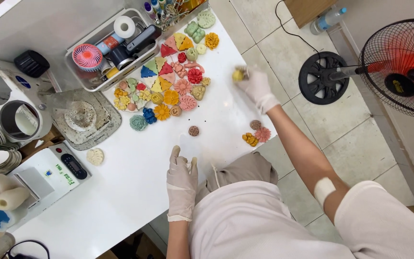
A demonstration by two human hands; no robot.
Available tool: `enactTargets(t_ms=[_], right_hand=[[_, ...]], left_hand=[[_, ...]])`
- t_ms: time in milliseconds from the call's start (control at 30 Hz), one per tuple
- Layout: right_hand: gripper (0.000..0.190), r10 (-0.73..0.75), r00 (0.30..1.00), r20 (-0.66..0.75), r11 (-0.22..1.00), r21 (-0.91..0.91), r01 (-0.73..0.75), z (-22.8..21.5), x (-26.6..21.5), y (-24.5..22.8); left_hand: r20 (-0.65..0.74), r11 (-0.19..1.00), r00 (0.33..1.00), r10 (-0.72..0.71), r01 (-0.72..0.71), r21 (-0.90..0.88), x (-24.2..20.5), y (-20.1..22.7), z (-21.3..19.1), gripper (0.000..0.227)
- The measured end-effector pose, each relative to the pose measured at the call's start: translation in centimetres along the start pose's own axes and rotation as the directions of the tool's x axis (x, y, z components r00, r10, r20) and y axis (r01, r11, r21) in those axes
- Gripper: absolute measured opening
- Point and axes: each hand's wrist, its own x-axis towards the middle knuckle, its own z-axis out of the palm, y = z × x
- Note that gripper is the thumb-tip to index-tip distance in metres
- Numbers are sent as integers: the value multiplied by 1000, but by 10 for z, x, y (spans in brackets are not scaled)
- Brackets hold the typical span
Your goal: The person wearing gloves picks up flower-shaped decorative soaps one at a time from a pile on a white worktable and places them into sorted groups by color and shape, occasionally carrying a few items to a wooden side table and back before continuing the grouping.
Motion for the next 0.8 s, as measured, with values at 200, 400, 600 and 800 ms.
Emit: enactTargets(t_ms=[200,400,600,800], right_hand=[[37,-224,959,-176,972,26,232,17,146,-11],[39,-157,981,-113,983,-118,143,26,183,-22],[39,-155,984,-82,980,-141,143,20,183,-14],[49,-272,961,-48,926,-286,247,22,195,3]], left_hand=[[12,994,994,-112,112,-15,7,3,-8,23],[27,981,981,-190,191,-39,16,1,-9,24],[15,984,985,-174,174,-36,24,-3,-5,23],[50,984,983,-178,179,-15,27,-4,-5,24]])
